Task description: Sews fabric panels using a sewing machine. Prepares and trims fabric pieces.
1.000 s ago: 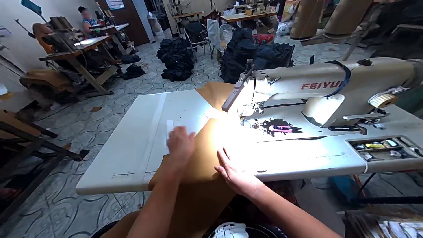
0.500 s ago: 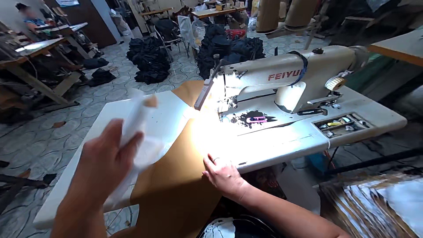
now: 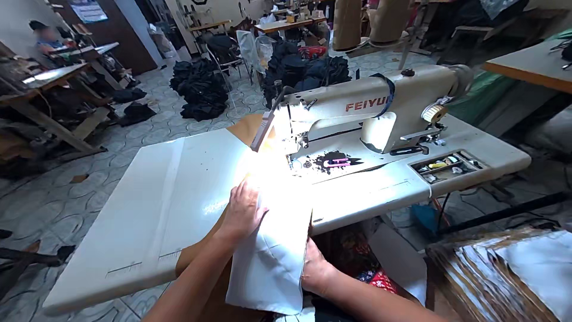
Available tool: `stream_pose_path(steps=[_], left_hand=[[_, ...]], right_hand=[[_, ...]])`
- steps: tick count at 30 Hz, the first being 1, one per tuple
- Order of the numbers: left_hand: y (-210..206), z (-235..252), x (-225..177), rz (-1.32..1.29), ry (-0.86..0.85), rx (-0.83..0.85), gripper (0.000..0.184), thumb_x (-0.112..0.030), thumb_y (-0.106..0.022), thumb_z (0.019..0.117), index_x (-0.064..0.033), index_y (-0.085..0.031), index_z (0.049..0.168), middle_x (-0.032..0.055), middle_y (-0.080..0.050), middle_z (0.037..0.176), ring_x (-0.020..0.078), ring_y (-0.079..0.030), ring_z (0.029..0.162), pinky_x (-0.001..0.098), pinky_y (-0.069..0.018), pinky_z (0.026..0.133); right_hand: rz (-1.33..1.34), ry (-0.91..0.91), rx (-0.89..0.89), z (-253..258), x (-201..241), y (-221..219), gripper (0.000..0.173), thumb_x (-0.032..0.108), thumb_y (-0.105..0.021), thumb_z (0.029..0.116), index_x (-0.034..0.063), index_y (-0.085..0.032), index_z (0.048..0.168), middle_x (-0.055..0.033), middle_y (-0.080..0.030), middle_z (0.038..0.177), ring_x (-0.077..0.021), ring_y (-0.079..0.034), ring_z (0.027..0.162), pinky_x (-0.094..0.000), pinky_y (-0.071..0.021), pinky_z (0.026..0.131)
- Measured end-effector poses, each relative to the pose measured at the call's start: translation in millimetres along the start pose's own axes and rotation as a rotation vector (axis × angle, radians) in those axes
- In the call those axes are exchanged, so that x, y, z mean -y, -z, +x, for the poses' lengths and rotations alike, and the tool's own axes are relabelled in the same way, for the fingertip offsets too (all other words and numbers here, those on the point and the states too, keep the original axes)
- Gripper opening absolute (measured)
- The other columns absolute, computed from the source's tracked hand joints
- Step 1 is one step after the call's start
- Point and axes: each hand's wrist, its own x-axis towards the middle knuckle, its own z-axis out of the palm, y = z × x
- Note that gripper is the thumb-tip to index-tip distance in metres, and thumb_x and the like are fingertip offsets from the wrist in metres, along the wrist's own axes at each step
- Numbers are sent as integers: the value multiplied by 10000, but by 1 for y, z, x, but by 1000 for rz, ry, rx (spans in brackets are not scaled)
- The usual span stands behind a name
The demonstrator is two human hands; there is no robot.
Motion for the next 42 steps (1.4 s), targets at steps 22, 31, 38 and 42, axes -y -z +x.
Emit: stream_pose_path(steps=[22,31,38,42], left_hand=[[-26,37,-3,-40,-495,-80,223,-101,-586,932,-31,-751,1064,143,-752,1023,326,-722,982,550,-516,947],[-15,10,-22,-98,-388,198,354,30,-603,838,4,-697,1178,151,-701,1279,312,-662,1221,524,-464,1086],[-25,2,-15,-94,-217,230,517,-178,-467,968,-154,-560,1476,36,-572,1504,272,-533,1393,629,-319,1153],[-31,8,-8,-110,-234,173,493,-236,-402,1003,-145,-586,1451,38,-583,1492,258,-533,1393,611,-337,1144]], right_hand=[[158,68,-282,-14,-10,-28,271,229,-715,863,25,-768,1034,-142,-767,1026,-230,-720,1034,-362,-514,994],[278,43,-116,-14,-10,-15,300,179,-709,879,-29,-740,1093,-178,-748,1096,-265,-703,1097,-427,-511,1021],[674,-85,-185,-28,-17,-25,355,51,-660,888,-138,-643,1188,-199,-730,1111,-162,-695,1102,-293,-516,1017],[857,-166,-152,-25,-13,-19,315,89,-573,973,-105,-639,1213,-136,-728,1136,-74,-667,1119,-233,-502,1015]])
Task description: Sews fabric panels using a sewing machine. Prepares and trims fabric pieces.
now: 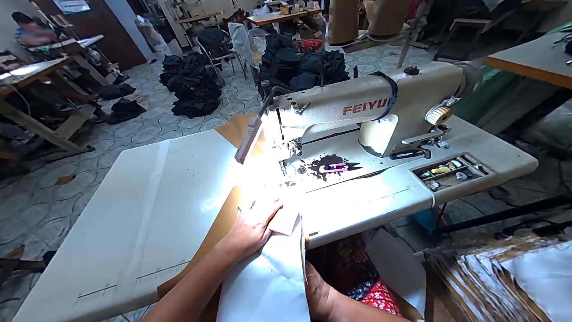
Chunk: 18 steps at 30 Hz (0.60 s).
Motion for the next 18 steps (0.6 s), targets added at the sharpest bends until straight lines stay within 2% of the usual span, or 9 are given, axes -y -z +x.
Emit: stream_pose_path(steps=[2,6,11,16,18], left_hand=[[-1,2,4,7,-33,-29,488,-242,-401,1000,-141,-600,1434,41,-591,1483,261,-544,1381,609,-356,1125],[0,4,8,-12,-58,-26,483,-252,-411,1002,-148,-604,1433,53,-591,1482,279,-546,1379,635,-357,1121],[0,6,12,-19,-86,-7,492,-252,-417,990,-152,-600,1435,32,-582,1494,248,-526,1402,619,-334,1144],[2,10,9,-21,-82,19,493,-254,-396,1004,-149,-589,1446,38,-564,1512,255,-506,1421,621,-305,1163],[0,11,9,-32,-81,15,485,-247,-395,1011,-150,-590,1444,40,-567,1507,257,-493,1430,622,-286,1181]], right_hand=[[-210,173,-14,1,-5,2,350,131,-671,902,-106,-670,1158,-185,-736,1095,-147,-693,1100,-282,-512,1018],[-351,337,-78,4,-9,2,355,193,-728,837,-79,-704,1063,-210,-744,1016,-235,-722,1036,-334,-543,975],[-488,442,-81,7,-15,2,299,260,-708,837,-10,-739,963,-168,-761,932,-252,-740,962,-365,-570,912],[-489,463,-57,7,-15,4,285,245,-702,838,-11,-743,956,-172,-762,943,-256,-736,984,-363,-557,944],[-424,551,-54,10,-18,10,225,237,-696,862,16,-735,848,-156,-750,854,-252,-740,913,-373,-576,893]])
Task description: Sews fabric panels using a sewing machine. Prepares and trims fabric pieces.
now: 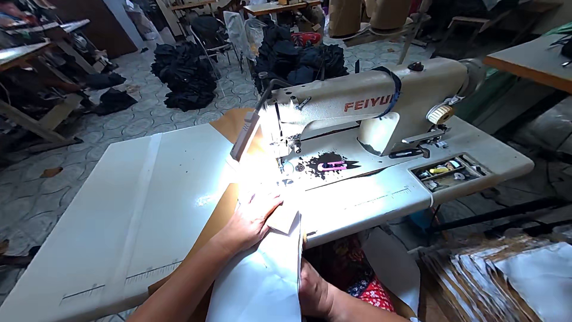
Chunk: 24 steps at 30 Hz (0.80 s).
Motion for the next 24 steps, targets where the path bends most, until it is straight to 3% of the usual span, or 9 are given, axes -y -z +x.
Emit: stream_pose_path(steps=[1,3,6,7,10,12,15,19,24], left_hand=[[-1,-1,0,0,3,-9,484,-250,-389,1015,-154,-594,1442,36,-569,1506,253,-493,1430,613,-282,1184],[-5,-4,-1,-5,5,-49,476,-254,-384,1017,-156,-609,1425,27,-585,1489,252,-505,1415,597,-292,1179],[-8,-13,-12,-27,27,-65,475,-259,-396,1012,-151,-616,1419,31,-583,1491,264,-509,1411,598,-311,1172],[-7,-16,-17,-27,34,-63,478,-267,-387,1019,-145,-615,1422,37,-579,1496,270,-510,1414,601,-313,1176],[-12,-21,-24,-1,19,-125,462,-283,-393,1024,-136,-646,1382,37,-614,1458,273,-561,1367,608,-370,1132],[-12,-21,-24,-10,19,-123,452,-263,-411,1021,-133,-637,1390,36,-606,1468,274,-556,1373,616,-372,1127],[-15,-21,-23,-3,10,-165,436,-243,-439,1004,-144,-656,1369,33,-626,1443,284,-574,1352,607,-402,1108],[-16,-21,-22,-10,7,-174,436,-238,-436,1006,-151,-654,1373,27,-622,1449,274,-570,1359,599,-396,1119],[-18,-21,-21,4,0,-165,449,-254,-422,999,-154,-647,1374,26,-614,1457,263,-563,1365,585,-388,1126]], right_hand=[[2,68,-50,2,-5,3,228,234,-661,905,55,-703,771,-121,-727,781,-229,-731,851,-361,-583,852],[-76,122,-157,14,-14,22,236,199,-564,988,116,-641,780,-61,-673,801,-182,-676,868,-327,-557,886],[-307,-132,-269,43,-32,58,206,107,-539,891,67,-694,763,-82,-710,793,-183,-676,815,-296,-543,781],[-386,-262,-217,59,-37,67,207,86,-544,880,12,-720,801,-124,-721,808,-226,-691,804,-333,-553,772],[-351,-642,130,101,-51,80,291,99,-562,966,-84,-694,1150,-204,-718,1003,-297,-708,892,-427,-575,843],[-265,-788,362,123,-56,78,284,175,-592,986,-60,-695,1106,-200,-688,976,-309,-667,909,-467,-526,864],[-233,-775,556,141,-60,70,290,242,-586,998,-24,-700,995,-162,-666,897,-291,-641,887,-477,-495,829],[-211,-789,578,147,-58,71,270,216,-618,989,-43,-691,963,-171,-662,938,-277,-637,923,-445,-493,863],[-290,-829,556,149,-51,67,318,276,-600,1007,-13,-711,1082,-190,-685,1031,-324,-656,1004,-505,-511,904]])
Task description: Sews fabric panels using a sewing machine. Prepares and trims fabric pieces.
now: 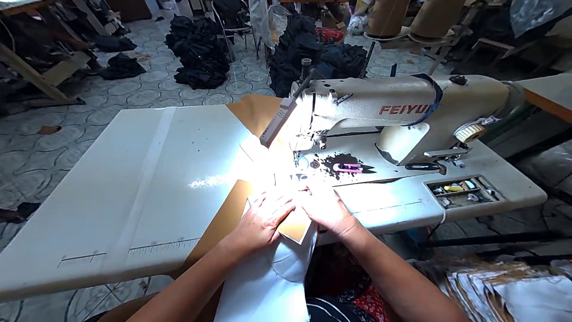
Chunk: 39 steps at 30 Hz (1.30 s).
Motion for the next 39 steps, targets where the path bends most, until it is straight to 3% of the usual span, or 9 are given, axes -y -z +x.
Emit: stream_pose_path(steps=[3,8,10,13,21,24,26,28,39], left_hand=[[-1,0,0,2,-2,-12,446,-250,-422,1000,-147,-653,1367,28,-620,1451,271,-569,1359,594,-395,1118],[-3,-1,1,4,-10,-18,456,-259,-411,1004,-156,-644,1383,37,-621,1450,269,-580,1350,602,-385,1129],[-2,-1,1,11,-11,-21,452,-256,-414,1001,-163,-649,1377,30,-624,1446,266,-580,1349,602,-391,1123],[-2,0,1,14,-16,-16,453,-230,-427,982,-149,-651,1368,39,-627,1442,270,-576,1353,598,-393,1121],[-1,-1,0,5,-2,-6,459,-230,-423,991,-153,-640,1388,31,-613,1460,275,-565,1365,607,-386,1122],[-2,-2,0,2,1,-9,457,-230,-424,993,-168,-638,1392,23,-611,1463,270,-559,1370,603,-381,1129],[-2,-1,0,-4,2,-11,451,-246,-413,1007,-166,-640,1388,26,-614,1457,260,-559,1370,594,-381,1137],[-1,-1,0,-15,0,-9,455,-257,-408,1012,-150,-641,1388,35,-617,1455,255,-565,1367,592,-376,1139],[-3,-1,0,-22,-19,-28,440,-238,-427,1005,-142,-655,1369,41,-630,1439,255,-582,1350,590,-384,1136]], right_hand=[[-13,10,65,0,-1,1,302,240,-579,1016,-44,-682,1006,-194,-653,942,-317,-635,921,-488,-497,849],[33,14,71,1,2,2,275,225,-613,992,-37,-695,979,-170,-661,963,-286,-633,960,-466,-492,880],[76,10,3,1,3,2,237,193,-662,963,-41,-698,991,-183,-677,966,-285,-654,956,-459,-517,878],[110,46,-199,2,-6,-4,164,144,-691,922,-19,-698,939,-144,-667,838,-244,-652,812,-421,-535,769],[54,184,-354,0,-35,-16,229,95,-722,856,-35,-729,1045,-141,-707,868,-245,-683,800,-405,-566,771],[31,367,-326,2,-47,-21,231,77,-627,917,-28,-742,1088,-147,-734,923,-265,-708,860,-423,-572,821],[3,476,-249,3,-54,-21,261,114,-568,985,29,-770,1128,-135,-759,1079,-271,-718,1045,-454,-552,950],[-35,513,-224,1,-55,-20,275,136,-558,998,64,-789,1128,-139,-757,1135,-292,-704,1116,-482,-528,994],[-176,537,-321,-5,-52,-23,227,122,-596,953,37,-801,1003,-159,-756,939,-331,-728,934,-499,-562,877]])
